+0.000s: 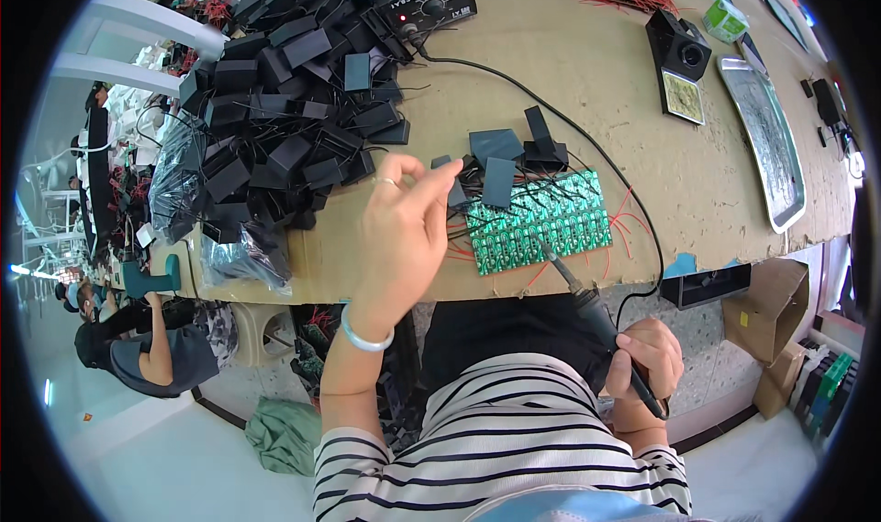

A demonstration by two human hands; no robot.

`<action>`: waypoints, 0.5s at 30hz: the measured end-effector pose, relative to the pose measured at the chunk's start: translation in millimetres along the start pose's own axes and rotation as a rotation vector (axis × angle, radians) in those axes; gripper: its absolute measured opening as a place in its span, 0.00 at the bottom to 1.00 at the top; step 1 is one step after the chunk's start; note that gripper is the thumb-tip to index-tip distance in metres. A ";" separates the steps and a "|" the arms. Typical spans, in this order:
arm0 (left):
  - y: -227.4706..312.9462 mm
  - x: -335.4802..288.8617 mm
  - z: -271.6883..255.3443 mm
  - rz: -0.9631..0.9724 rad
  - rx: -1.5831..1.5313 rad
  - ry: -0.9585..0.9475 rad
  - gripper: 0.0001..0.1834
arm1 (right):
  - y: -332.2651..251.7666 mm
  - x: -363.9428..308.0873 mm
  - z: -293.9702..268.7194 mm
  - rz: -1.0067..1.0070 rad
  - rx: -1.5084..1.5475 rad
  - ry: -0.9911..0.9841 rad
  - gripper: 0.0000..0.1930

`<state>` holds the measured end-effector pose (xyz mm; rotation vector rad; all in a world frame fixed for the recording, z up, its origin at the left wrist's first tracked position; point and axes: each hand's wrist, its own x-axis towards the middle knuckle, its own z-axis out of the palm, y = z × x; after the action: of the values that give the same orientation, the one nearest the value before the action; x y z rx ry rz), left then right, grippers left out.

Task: Soldering components onto a green circuit board using a soldering iron.

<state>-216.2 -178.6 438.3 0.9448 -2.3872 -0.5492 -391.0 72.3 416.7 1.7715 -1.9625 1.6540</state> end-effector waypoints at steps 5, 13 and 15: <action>-2.4 -9.4 8.5 0.125 -0.069 0.025 0.15 | 1.8 -1.3 -1.5 0.005 0.004 -0.010 0.08; -2.9 -66.9 16.7 0.132 0.019 -0.031 0.15 | 5.1 3.2 8.4 0.005 0.078 -0.085 0.09; -6.0 -68.3 16.0 0.118 0.042 -0.056 0.14 | 7.3 4.0 12.5 0.002 0.100 -0.103 0.10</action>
<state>-179.7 -131.0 401.4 0.8098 -2.4951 -0.4885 -390.4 59.5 408.9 1.9274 -1.9545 1.7231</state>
